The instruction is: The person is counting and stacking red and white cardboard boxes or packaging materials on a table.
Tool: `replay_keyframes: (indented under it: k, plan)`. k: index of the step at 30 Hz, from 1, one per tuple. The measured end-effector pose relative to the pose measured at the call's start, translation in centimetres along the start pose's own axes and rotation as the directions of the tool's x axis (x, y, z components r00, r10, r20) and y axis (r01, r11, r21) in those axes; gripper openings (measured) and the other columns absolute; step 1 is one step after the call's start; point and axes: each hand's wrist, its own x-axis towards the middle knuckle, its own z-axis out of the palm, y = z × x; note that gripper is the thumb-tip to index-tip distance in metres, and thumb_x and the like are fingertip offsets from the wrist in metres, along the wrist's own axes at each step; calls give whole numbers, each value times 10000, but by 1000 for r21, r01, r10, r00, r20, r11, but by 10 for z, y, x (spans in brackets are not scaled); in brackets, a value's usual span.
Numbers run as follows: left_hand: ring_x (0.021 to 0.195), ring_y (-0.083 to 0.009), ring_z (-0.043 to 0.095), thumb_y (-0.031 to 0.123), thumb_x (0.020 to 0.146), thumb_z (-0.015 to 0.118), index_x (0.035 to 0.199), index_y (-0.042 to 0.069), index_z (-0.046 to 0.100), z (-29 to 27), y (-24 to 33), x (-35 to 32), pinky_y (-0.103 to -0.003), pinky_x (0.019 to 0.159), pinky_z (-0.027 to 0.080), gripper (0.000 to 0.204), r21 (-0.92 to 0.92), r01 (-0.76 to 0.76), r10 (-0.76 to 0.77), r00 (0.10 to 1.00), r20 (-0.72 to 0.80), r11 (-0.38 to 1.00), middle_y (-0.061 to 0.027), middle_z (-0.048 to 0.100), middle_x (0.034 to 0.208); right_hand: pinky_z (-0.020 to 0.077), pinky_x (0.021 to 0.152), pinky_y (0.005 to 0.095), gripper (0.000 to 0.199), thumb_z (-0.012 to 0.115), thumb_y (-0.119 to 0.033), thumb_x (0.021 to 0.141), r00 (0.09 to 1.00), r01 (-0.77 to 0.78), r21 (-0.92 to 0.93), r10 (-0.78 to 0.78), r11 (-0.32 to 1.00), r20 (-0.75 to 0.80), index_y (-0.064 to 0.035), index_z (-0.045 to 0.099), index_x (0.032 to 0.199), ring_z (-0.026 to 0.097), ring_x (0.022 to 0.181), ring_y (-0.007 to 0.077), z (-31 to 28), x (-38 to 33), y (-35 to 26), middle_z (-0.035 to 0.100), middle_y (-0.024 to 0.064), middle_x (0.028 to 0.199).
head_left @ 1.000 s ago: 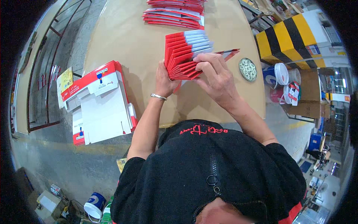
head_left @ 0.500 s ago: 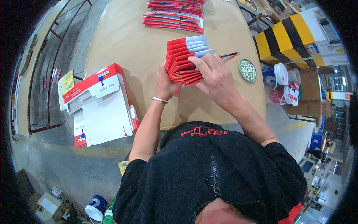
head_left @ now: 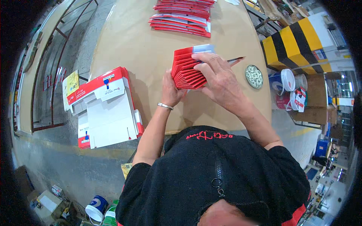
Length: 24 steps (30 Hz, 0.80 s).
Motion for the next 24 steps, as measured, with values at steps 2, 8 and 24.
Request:
replay_keyframes:
  k: [2, 8, 24]
  plan:
    - [949, -352, 483, 192, 652, 756, 1181, 39, 400, 0, -3, 2, -424, 824, 411, 656, 0, -1, 1, 1000, -1, 1000, -157, 492, 1040, 412, 906, 408, 473, 739, -106, 613, 1000, -3, 63, 4, 998, -3, -39, 493, 1012, 492, 1101, 304, 3, 5, 6, 510, 128, 1172]
    - [1057, -339, 480, 122, 618, 777, 1294, 35, 302, -8, 1, 33, -423, 918, 396, 831, -104, 173, -161, 980, 113, 979, -163, 462, 1136, 446, 854, 393, 556, 756, -152, 627, 999, 4, 180, 4, 984, -45, -35, 498, 1106, 548, 1005, 314, 19, 40, 45, 561, 126, 1069]
    - [964, -165, 550, -43, 692, 695, 1237, 58, 372, 2, 24, 79, -313, 805, 495, 641, -369, 240, -240, 970, 47, 898, -67, 534, 1111, 456, 710, 379, 474, 767, -282, 578, 992, -61, 14, 62, 998, -108, -30, 542, 910, 570, 844, 285, 45, 62, 73, 530, 118, 885]
